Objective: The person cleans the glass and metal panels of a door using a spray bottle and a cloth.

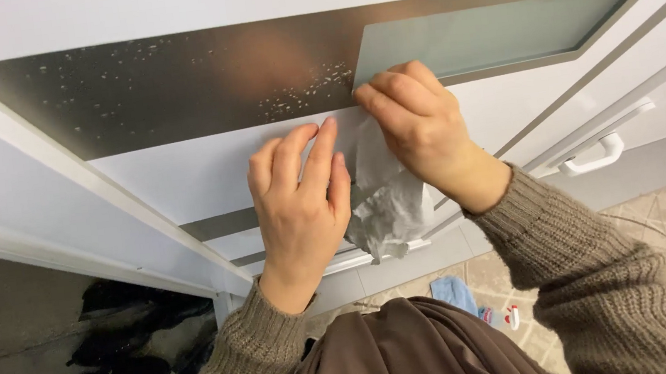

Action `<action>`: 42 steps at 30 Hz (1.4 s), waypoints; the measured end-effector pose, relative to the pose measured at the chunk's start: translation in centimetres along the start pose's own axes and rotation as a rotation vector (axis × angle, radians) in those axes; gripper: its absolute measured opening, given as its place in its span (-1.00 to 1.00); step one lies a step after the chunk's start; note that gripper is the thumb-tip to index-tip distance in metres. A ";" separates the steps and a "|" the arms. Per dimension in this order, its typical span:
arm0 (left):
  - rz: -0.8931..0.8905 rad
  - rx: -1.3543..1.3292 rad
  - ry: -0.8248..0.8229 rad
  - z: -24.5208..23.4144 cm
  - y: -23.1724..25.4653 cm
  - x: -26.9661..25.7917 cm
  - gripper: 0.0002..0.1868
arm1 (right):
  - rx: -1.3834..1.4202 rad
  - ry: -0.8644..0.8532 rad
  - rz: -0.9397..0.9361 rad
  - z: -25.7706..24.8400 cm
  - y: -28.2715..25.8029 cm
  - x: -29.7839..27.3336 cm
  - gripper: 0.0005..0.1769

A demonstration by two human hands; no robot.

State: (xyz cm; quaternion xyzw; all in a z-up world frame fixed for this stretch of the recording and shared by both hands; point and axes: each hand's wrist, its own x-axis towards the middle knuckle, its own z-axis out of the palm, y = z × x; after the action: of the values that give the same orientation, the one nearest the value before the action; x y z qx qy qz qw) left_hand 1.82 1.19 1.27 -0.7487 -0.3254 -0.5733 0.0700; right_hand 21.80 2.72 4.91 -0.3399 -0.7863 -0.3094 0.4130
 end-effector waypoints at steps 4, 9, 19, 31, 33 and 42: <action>-0.002 -0.018 -0.027 0.6 -0.1 -0.1 -0.69 | -0.022 -0.082 -0.057 -3.6 3.7 -2.4 -0.81; -0.049 0.028 -0.073 0.1 0.3 -0.5 -0.72 | -0.346 -0.258 -0.025 -12.5 10.7 -9.0 -0.85; -0.066 0.050 -0.109 -0.8 0.4 -0.5 -0.76 | -0.397 -0.132 0.252 -11.9 11.4 -11.3 -0.84; -0.156 -0.261 -0.118 -1.1 0.7 -0.1 -0.73 | 0.640 0.066 0.800 -0.7 -2.5 0.4 -0.94; -0.190 -0.335 -0.147 -1.3 1.0 0.5 -0.70 | 0.865 0.198 0.962 0.3 -2.8 -0.5 -0.92; -0.450 -0.683 -0.318 1.4 1.0 -0.6 -0.79 | 1.415 0.495 1.243 -1.2 -4.0 -2.1 -0.88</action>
State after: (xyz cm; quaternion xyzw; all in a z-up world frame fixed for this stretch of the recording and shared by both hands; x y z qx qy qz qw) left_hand 3.45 0.79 0.53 -0.7183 -0.2786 -0.5267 -0.3592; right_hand 20.12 -1.10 2.88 -0.2929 -0.3618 0.4453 0.7649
